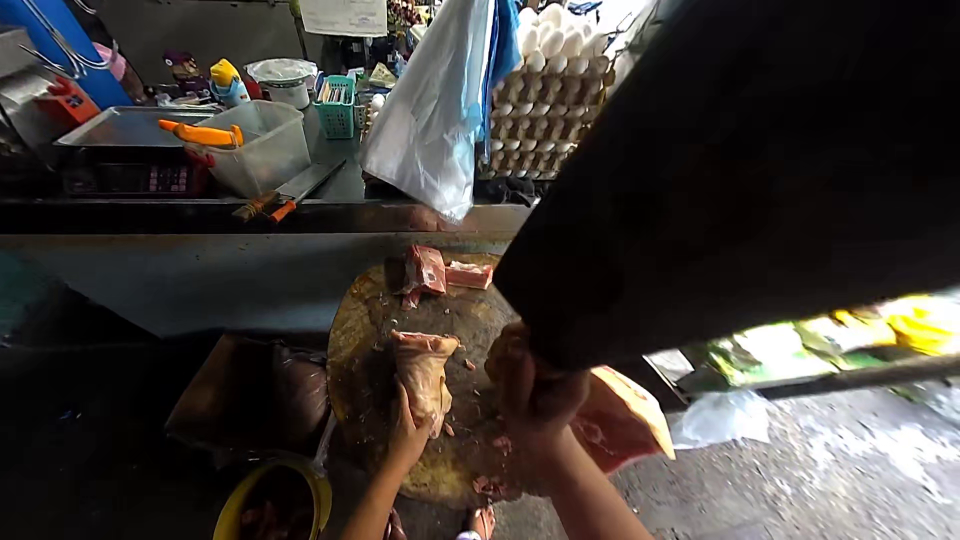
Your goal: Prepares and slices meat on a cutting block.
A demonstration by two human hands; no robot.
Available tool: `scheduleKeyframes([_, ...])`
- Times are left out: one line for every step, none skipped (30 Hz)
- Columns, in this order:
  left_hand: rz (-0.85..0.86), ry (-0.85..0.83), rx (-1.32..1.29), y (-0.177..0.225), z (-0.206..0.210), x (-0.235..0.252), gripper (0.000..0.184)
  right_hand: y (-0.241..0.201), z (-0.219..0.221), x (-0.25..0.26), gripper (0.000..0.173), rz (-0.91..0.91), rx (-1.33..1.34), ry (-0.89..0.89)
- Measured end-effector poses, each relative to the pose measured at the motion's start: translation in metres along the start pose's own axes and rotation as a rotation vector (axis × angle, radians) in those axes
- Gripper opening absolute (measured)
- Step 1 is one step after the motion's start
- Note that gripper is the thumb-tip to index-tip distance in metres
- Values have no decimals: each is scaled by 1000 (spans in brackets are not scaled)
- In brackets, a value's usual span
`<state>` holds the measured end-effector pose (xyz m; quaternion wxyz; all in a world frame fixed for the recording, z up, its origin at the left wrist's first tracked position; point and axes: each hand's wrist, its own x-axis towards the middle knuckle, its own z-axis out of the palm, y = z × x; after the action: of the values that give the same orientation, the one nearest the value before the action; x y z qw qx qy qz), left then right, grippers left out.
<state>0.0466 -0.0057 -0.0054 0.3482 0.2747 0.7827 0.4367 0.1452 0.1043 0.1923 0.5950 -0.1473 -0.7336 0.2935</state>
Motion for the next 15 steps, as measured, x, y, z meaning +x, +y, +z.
scheduleKeyframes([7,5,0,0,1,1,106,11,-2,-21,35,87,-94,-60])
scheduleKeyframes([12,13,3,-1,2,1,106,21,-5,-49,37,244,-242,-202])
scheduleKeyframes([13,22,16,-1,2,1,106,31,-9,-75,39,491,-404,-425])
scheduleKeyframes([6,22,32,1,1,1,107,43,-9,-93,42,780,-545,-688])
scheduleKeyframes([-1,5,46,2,0,0,109,58,-8,-109,43,988,-626,-870])
scheduleKeyframes([3,-8,61,3,-2,-1,109,67,-7,-120,44,1092,-656,-946])
scheduleKeyframes([14,-9,67,5,-3,1,109,71,-7,-120,44,1118,-668,-971])
scheduleKeyframes([23,1,61,5,0,2,109,75,-11,-117,43,1106,-664,-982])
scheduleKeyframes([23,2,60,2,1,1,109,77,-15,-117,43,1084,-633,-985])
scheduleKeyframes([23,1,64,-2,1,1,109,79,-19,-117,43,1065,-587,-982])
scheduleKeyframes([22,1,58,-4,-1,3,108,81,-23,-112,42,1046,-547,-977])
scheduleKeyframes([22,2,43,-7,-2,6,107,80,-26,-104,42,1023,-512,-962])
scheduleKeyframes([29,5,21,-10,-3,7,106,73,-29,-95,41,984,-475,-930])
scheduleKeyframes([38,2,-4,-12,-4,7,105,62,-33,-84,41,927,-432,-871])
scheduleKeyframes([51,12,-22,-14,-4,7,103,46,-37,-68,40,840,-379,-791])
